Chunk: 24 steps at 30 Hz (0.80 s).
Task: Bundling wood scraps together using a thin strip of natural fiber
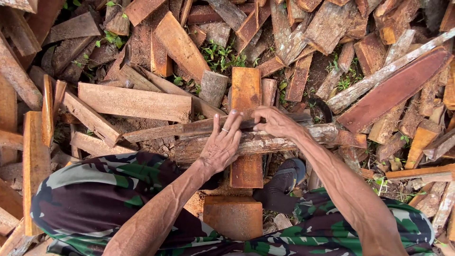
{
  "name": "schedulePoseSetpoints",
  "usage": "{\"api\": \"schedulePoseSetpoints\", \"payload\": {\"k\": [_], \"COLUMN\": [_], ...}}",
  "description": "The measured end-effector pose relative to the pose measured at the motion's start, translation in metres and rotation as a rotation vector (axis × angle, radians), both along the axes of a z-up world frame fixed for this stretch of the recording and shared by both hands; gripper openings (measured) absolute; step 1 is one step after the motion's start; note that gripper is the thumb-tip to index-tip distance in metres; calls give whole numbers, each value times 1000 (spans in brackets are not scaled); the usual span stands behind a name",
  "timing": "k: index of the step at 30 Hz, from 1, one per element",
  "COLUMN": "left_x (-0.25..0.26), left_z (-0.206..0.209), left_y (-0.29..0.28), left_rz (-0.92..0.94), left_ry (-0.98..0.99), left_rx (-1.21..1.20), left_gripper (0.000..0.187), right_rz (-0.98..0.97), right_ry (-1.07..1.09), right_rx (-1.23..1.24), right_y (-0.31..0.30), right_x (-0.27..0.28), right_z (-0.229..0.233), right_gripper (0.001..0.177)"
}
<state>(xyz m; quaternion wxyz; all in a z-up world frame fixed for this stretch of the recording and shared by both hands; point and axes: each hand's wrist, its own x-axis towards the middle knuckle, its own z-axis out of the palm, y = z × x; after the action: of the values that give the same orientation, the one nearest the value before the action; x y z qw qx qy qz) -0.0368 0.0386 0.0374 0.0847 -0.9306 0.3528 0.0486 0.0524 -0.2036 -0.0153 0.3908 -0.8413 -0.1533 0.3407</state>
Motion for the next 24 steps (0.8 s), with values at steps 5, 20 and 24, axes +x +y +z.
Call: {"api": "schedulePoseSetpoints", "payload": {"k": [5, 20, 24], "left_x": [14, 0, -10], "left_z": [-1, -82, -130], "left_y": [-6, 5, 19], "left_rz": [57, 107, 109], "left_ry": [202, 1, 0], "left_rx": [-110, -255, -218], "left_gripper": [117, 72, 111], "right_rz": [21, -1345, -1253], "right_ry": [-118, -202, -1369], "right_rx": [115, 1422, 39], "right_y": [-4, -128, -163], "right_x": [-9, 202, 265], "right_z": [37, -113, 39], "right_gripper": [18, 21, 64]}}
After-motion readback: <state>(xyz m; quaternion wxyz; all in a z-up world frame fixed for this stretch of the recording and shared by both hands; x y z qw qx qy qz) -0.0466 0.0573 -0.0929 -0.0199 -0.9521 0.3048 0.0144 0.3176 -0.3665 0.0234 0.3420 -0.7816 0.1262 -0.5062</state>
